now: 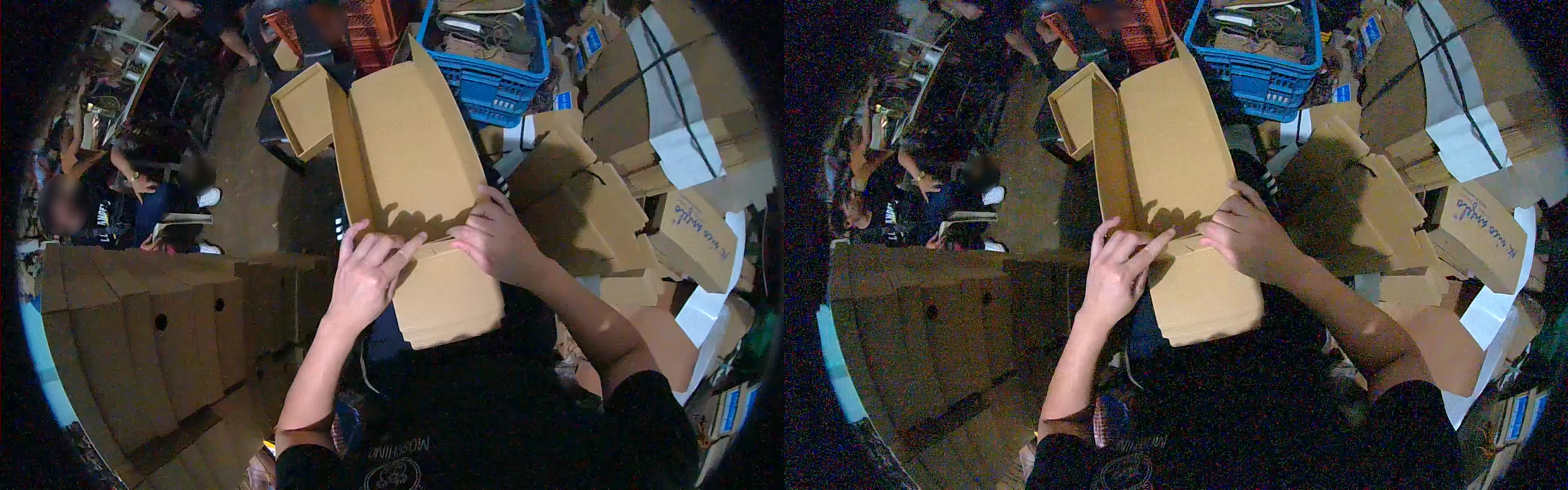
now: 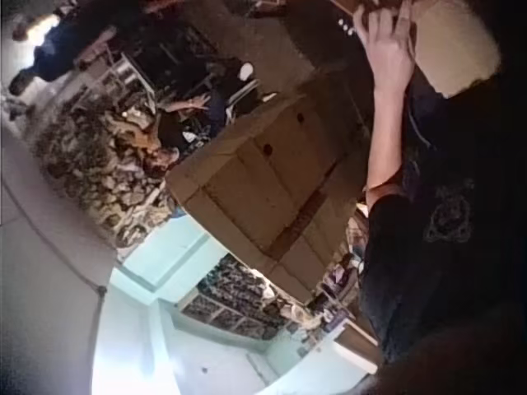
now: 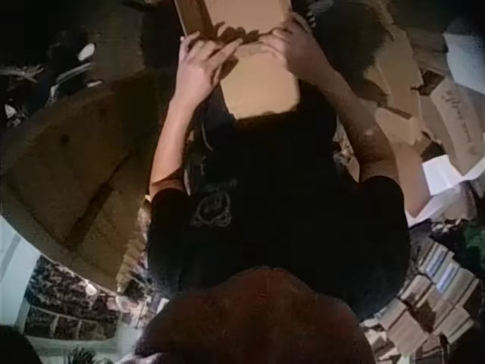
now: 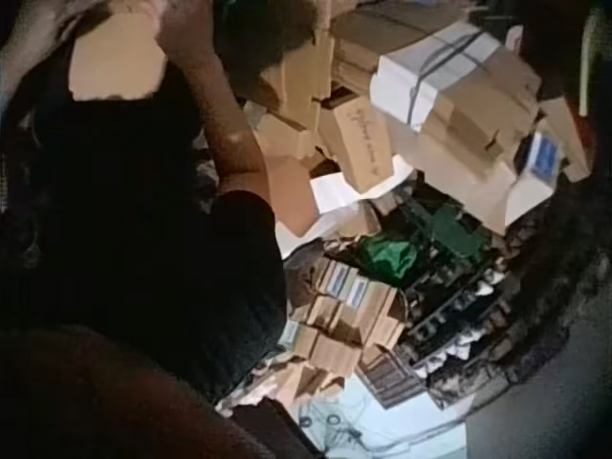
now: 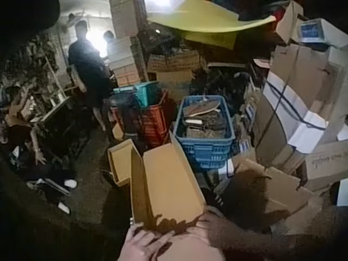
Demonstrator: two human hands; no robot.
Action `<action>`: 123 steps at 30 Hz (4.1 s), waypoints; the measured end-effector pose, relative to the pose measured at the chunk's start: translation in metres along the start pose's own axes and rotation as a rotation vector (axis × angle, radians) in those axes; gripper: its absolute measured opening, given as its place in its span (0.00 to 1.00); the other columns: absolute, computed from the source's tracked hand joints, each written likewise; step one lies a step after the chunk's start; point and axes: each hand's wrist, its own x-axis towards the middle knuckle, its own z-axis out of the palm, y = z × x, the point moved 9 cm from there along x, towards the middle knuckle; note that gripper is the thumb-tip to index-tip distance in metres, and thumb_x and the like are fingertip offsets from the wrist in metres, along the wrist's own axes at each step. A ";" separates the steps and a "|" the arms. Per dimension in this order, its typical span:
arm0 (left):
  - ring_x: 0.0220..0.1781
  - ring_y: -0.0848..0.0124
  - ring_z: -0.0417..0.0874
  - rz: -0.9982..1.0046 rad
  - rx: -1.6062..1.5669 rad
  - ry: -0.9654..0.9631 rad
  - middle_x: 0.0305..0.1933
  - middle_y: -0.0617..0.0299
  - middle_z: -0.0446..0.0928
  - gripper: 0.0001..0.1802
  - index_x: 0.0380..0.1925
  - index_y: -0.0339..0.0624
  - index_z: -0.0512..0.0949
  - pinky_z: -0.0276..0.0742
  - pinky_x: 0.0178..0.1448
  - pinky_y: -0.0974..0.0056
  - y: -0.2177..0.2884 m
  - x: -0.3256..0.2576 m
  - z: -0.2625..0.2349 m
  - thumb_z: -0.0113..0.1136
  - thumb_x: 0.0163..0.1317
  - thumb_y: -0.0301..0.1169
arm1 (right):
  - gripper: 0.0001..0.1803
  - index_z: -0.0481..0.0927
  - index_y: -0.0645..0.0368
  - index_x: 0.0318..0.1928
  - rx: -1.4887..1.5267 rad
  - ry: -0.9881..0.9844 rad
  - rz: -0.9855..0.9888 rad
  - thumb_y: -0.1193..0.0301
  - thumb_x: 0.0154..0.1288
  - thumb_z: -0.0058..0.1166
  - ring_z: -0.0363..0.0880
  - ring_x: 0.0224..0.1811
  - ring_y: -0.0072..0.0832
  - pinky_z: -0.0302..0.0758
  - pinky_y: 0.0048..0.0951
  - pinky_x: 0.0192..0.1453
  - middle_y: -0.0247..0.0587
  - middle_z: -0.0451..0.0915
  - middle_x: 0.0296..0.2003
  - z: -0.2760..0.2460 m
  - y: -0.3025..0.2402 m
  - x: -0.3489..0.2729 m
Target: Assembling flat cardboard into shoe boxes and stacking them.
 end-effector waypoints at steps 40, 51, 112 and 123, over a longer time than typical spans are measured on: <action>0.45 0.63 0.83 -0.305 -0.330 -0.149 0.35 0.59 0.81 0.10 0.44 0.43 0.80 0.55 0.79 0.49 -0.040 -0.005 -0.016 0.67 0.66 0.33 | 0.17 0.80 0.53 0.58 0.196 -0.148 0.309 0.73 0.70 0.56 0.73 0.60 0.38 0.57 0.52 0.75 0.37 0.81 0.42 -0.021 0.005 -0.001; 0.46 0.64 0.80 -0.239 -0.478 0.024 0.37 0.64 0.82 0.16 0.44 0.44 0.83 0.65 0.70 0.53 -0.042 -0.020 -0.014 0.76 0.56 0.29 | 0.22 0.79 0.50 0.61 0.360 -0.154 0.237 0.69 0.67 0.61 0.74 0.64 0.36 0.53 0.55 0.78 0.32 0.81 0.42 -0.027 0.005 -0.002; 0.52 0.61 0.84 -0.178 -0.537 -0.246 0.46 0.53 0.83 0.18 0.50 0.36 0.81 0.77 0.60 0.58 -0.025 0.055 -0.026 0.68 0.67 0.36 | 0.07 0.79 0.54 0.40 -0.029 0.024 -0.127 0.70 0.61 0.60 0.73 0.70 0.41 0.74 0.45 0.69 0.39 0.79 0.59 -0.039 -0.006 -0.033; 0.61 0.51 0.80 0.118 -0.017 0.306 0.57 0.54 0.77 0.20 0.45 0.49 0.82 0.80 0.63 0.47 -0.014 -0.059 -0.003 0.77 0.51 0.33 | 0.06 0.79 0.52 0.35 0.111 -0.035 -0.089 0.75 0.58 0.63 0.76 0.69 0.41 0.74 0.46 0.69 0.35 0.84 0.56 -0.042 0.008 -0.016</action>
